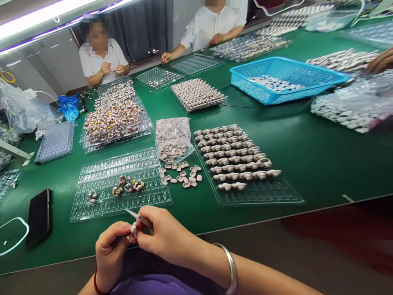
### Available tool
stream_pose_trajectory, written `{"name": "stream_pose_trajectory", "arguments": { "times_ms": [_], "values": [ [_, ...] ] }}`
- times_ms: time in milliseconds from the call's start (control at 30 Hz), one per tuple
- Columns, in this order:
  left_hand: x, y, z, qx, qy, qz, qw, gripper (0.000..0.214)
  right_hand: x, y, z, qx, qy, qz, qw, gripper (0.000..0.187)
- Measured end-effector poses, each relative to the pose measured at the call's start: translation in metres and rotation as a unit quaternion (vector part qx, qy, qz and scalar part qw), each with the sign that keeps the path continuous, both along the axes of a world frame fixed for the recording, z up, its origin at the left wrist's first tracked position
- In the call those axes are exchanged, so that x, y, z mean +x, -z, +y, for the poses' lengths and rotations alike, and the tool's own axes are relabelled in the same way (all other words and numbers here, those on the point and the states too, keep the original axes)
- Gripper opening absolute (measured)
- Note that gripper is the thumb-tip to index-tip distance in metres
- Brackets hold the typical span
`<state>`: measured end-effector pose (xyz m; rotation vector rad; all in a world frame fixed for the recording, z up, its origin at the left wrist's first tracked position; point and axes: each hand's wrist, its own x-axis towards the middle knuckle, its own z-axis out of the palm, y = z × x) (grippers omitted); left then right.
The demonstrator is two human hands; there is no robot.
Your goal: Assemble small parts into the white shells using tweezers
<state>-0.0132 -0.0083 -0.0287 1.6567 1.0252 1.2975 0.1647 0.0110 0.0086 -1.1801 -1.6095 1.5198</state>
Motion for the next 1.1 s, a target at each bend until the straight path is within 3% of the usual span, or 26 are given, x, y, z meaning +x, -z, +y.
{"name": "stream_pose_trajectory", "arguments": {
  "times_ms": [133,267,400,567,700,767,833,933,1100],
  "values": [
    [-0.001,-0.005,-0.003,-0.027,0.026,0.043,0.998,0.018,0.003,0.000,0.002,-0.033,-0.012,0.090,0.995,0.013],
    [0.001,-0.015,-0.007,-0.090,0.031,0.048,0.994,0.044,0.005,0.002,-0.002,0.038,0.011,0.065,0.997,0.015],
    [0.002,-0.022,0.000,-0.112,0.029,0.053,0.992,0.023,0.007,0.007,-0.005,0.078,0.010,0.043,0.996,0.018],
    [-0.001,-0.030,0.014,-0.095,0.075,0.074,0.990,0.004,0.009,0.013,-0.004,0.106,0.015,0.054,0.993,0.014],
    [-0.001,-0.034,0.020,-0.126,0.101,0.105,0.981,0.011,0.014,0.012,-0.003,0.126,0.010,0.008,0.992,0.015],
    [0.000,-0.032,0.022,-0.166,0.090,0.096,0.977,0.013,0.021,0.008,-0.002,0.122,-0.017,-0.037,0.992,0.009],
    [0.000,-0.027,0.024,-0.195,0.061,0.095,0.974,0.014,0.028,0.003,-0.001,0.125,-0.044,-0.083,0.988,0.018],
    [-0.001,-0.020,0.026,-0.197,0.034,0.128,0.971,0.014,0.034,0.001,-0.001,0.178,-0.063,-0.159,0.969,0.033],
    [0.000,-0.016,0.026,-0.195,0.022,0.185,0.963,0.015,0.024,0.010,-0.008,0.318,-0.076,-0.300,0.896,0.028]
  ]
}}
